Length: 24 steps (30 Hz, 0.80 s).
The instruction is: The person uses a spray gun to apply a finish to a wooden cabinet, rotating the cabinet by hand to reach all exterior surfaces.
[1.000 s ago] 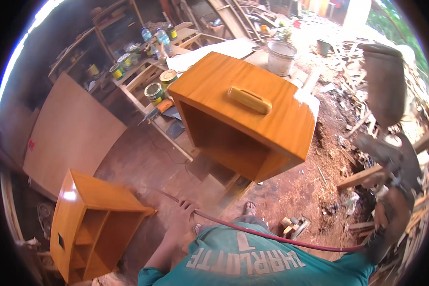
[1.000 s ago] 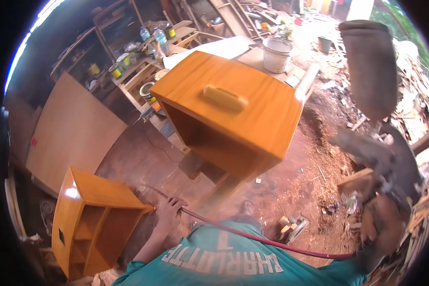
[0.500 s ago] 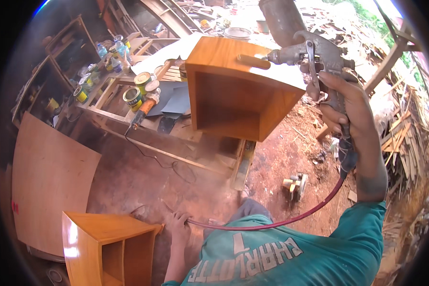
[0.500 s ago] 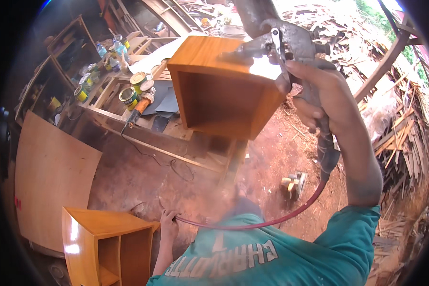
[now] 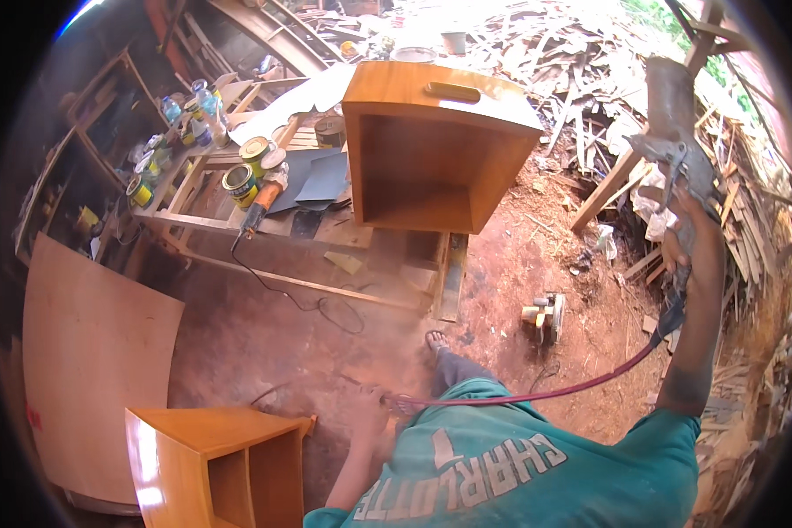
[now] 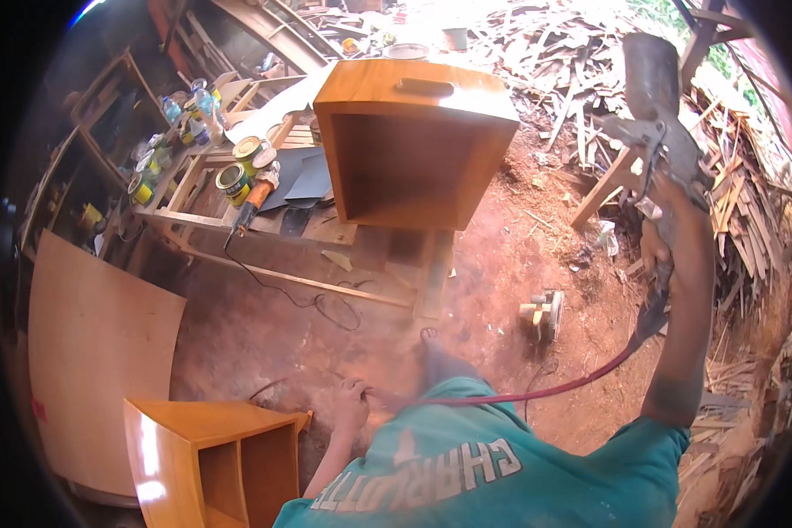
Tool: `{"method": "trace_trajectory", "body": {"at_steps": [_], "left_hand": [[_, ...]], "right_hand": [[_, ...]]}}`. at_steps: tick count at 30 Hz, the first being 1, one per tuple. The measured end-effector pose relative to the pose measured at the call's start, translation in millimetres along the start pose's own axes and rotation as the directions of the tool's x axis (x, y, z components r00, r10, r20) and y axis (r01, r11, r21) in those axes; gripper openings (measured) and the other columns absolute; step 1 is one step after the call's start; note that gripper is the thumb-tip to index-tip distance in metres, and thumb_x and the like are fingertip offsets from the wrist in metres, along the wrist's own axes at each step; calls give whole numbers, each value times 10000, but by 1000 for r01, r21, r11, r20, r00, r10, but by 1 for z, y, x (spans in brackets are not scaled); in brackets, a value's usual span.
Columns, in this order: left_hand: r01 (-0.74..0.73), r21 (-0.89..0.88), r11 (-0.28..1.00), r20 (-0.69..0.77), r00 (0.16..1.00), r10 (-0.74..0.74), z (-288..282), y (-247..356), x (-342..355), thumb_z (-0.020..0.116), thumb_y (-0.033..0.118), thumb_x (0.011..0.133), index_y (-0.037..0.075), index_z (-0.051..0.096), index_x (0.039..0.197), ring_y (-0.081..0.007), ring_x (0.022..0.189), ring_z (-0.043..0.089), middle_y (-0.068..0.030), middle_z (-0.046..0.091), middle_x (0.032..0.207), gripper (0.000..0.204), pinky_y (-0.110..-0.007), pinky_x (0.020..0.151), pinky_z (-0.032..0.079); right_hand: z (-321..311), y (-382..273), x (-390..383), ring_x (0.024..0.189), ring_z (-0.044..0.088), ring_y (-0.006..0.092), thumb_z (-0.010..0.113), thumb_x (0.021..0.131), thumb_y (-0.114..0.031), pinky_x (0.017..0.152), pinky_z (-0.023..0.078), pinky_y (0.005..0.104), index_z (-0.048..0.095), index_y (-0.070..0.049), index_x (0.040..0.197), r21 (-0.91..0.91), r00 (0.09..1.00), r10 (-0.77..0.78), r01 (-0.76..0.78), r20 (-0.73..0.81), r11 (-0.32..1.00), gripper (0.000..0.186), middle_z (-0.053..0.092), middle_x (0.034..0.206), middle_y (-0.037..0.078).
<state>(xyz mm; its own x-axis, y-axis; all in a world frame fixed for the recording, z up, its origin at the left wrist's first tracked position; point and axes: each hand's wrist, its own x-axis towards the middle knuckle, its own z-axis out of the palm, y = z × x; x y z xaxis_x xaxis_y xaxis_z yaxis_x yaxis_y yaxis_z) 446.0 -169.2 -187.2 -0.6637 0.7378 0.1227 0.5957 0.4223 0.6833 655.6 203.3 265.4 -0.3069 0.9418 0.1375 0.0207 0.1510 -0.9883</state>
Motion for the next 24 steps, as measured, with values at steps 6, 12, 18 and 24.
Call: {"method": "trace_trajectory", "body": {"at_steps": [6,12,18,24], "left_hand": [[-47,5,999,202,978,45,-5,40,7,609,115,837,119,736,1081,-357,1016,642,-157,709,1049,275,-443,878,514],[-50,23,998,165,985,46,12,45,11,578,92,860,86,725,1068,-372,1026,616,-178,691,1056,255,-476,863,493],[-11,6,1000,-35,999,11,27,27,-1,590,86,857,40,693,1109,-403,1059,583,-189,679,1044,276,-490,904,462],[134,123,983,-85,989,-124,57,-34,-66,606,158,862,20,678,1110,-391,1064,589,-188,684,1036,293,-481,898,486]], "right_hand": [[13,-14,45,339,381,29,483,1046,-333,285,330,194,573,-16,1273,-196,936,-43,118,348,973,400,683,969,80],[88,-19,97,338,381,66,574,1009,-401,347,315,212,660,-58,910,-551,949,-58,229,310,803,367,495,580,-21],[85,-2,106,342,387,88,616,982,-414,362,344,265,684,-52,1014,-341,890,-434,454,138,823,369,393,453,-29],[72,12,17,339,374,89,625,985,-326,316,327,253,598,-42,1046,101,956,-289,292,-40,951,292,386,463,-12]]}}
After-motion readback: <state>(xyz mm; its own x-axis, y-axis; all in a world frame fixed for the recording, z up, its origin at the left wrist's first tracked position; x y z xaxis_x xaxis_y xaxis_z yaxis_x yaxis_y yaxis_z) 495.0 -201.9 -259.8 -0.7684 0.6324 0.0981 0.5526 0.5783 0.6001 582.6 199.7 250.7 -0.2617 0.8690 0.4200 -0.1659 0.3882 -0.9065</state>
